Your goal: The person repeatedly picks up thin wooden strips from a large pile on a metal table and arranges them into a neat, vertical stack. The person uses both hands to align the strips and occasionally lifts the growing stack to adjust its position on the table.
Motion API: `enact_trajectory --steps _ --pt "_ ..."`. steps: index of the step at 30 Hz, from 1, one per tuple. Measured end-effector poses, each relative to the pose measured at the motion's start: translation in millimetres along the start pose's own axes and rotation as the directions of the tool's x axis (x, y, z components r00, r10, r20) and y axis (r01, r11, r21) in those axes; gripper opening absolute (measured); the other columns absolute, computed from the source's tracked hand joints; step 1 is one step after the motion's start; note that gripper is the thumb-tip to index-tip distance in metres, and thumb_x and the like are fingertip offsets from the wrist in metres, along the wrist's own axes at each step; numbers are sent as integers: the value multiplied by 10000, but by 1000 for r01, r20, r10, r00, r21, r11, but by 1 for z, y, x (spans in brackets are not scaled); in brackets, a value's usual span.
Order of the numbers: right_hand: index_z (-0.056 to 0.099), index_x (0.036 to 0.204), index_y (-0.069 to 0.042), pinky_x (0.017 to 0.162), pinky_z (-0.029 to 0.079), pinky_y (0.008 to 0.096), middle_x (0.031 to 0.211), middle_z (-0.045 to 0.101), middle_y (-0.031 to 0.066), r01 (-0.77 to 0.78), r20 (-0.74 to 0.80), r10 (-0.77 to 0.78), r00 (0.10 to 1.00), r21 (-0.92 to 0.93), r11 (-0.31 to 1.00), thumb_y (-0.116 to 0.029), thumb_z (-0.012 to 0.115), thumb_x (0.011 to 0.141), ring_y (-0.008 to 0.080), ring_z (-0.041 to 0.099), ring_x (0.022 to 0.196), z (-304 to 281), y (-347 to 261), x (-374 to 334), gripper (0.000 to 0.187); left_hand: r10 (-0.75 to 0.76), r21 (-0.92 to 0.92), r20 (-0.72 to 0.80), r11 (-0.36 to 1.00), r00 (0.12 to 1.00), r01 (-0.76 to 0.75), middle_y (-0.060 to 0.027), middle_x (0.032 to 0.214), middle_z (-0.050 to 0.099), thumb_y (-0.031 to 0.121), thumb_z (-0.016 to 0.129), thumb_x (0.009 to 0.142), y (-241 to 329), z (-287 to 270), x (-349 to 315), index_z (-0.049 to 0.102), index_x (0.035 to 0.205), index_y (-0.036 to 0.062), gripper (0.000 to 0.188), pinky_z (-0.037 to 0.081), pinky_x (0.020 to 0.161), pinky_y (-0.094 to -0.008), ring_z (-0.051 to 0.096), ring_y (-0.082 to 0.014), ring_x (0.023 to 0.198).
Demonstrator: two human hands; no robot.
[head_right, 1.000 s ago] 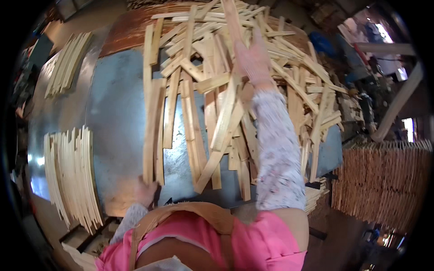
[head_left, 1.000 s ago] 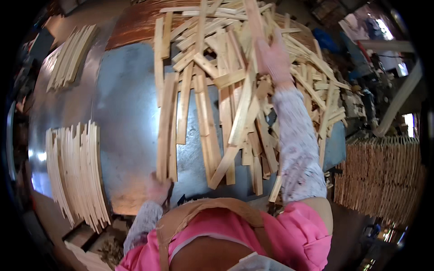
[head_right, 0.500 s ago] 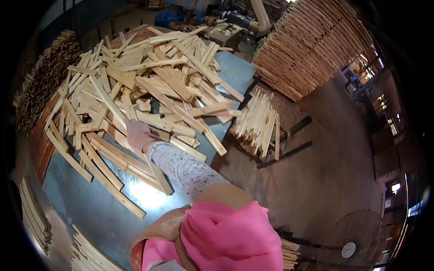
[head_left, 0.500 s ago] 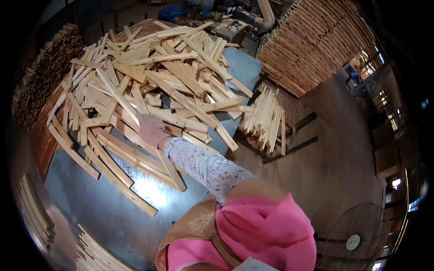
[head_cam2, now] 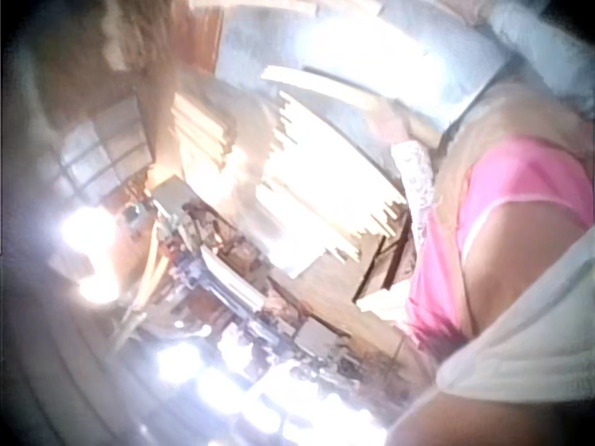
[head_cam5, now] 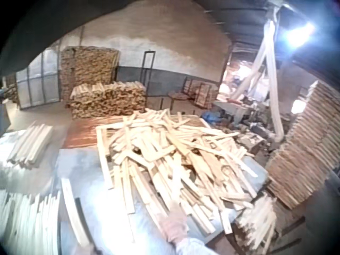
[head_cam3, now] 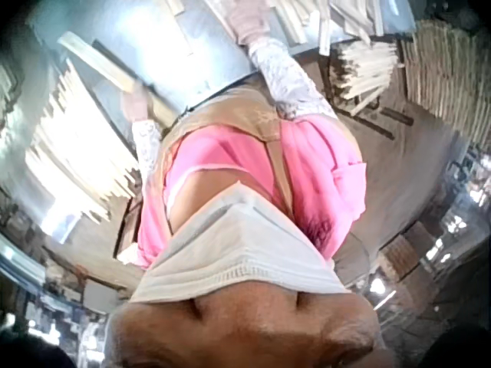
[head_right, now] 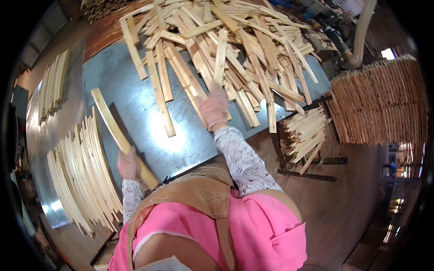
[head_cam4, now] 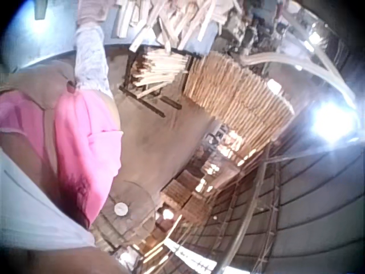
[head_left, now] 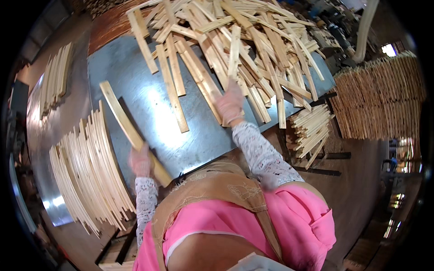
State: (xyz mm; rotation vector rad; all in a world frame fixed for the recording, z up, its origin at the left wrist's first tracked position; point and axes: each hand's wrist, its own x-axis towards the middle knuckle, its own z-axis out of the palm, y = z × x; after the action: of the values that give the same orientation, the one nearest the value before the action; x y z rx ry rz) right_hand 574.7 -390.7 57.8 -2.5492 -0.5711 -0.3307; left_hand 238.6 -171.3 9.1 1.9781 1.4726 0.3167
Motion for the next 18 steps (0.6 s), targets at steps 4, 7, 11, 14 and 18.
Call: enact_trajectory --steps 4,7,11,14,18 --pt "448 1601 14 1119 515 474 1467 612 278 -264 201 265 943 -35 964 -293 825 877 415 626 1325 14 51 29 873 140 765 -271 631 952 125 -225 1651 430 411 774 908 -148 -66 -31 510 1588 141 778 275 1254 -549 400 -373 1529" --pt "442 1596 20 1063 550 449 1442 629 282 -347 278 243 929 432 833 -217 744 934 407 655 1280 29 31 4 766 244 634 -227 772 943 -48 -218 1591 507 385 792 916 -104 -67 -31 515 1576 105 769 227 1284 -567 456 -375 1485" --pt "595 1426 31 1035 549 452 1143 745 309 -203 411 -219 885 763 614 -245 628 1042 464 713 1108 61 -56 -107 474 736 532 30 561 676 -634 -207 1245 746 350 745 970 -27 22 -21 639 1446 82 557 542 986 -564 700 -419 1044" --pt "595 1460 0 1085 516 499 1344 664 350 290 385 -517 764 510 810 -330 691 995 508 641 1236 75 -94 -115 578 40 -272 276 961 960 38 -186 1117 765 426 662 1025 85 -2 -44 746 1071 45 393 593 906 -473 721 -391 952" --pt "549 1526 -26 1027 546 509 1214 694 327 233 316 -215 924 -19 972 -322 791 898 491 678 1135 102 -106 -74 735 -145 347 47 930 988 120 -167 1133 762 569 654 1000 13 -37 -40 759 1080 47 538 469 1126 -472 688 -364 1145"
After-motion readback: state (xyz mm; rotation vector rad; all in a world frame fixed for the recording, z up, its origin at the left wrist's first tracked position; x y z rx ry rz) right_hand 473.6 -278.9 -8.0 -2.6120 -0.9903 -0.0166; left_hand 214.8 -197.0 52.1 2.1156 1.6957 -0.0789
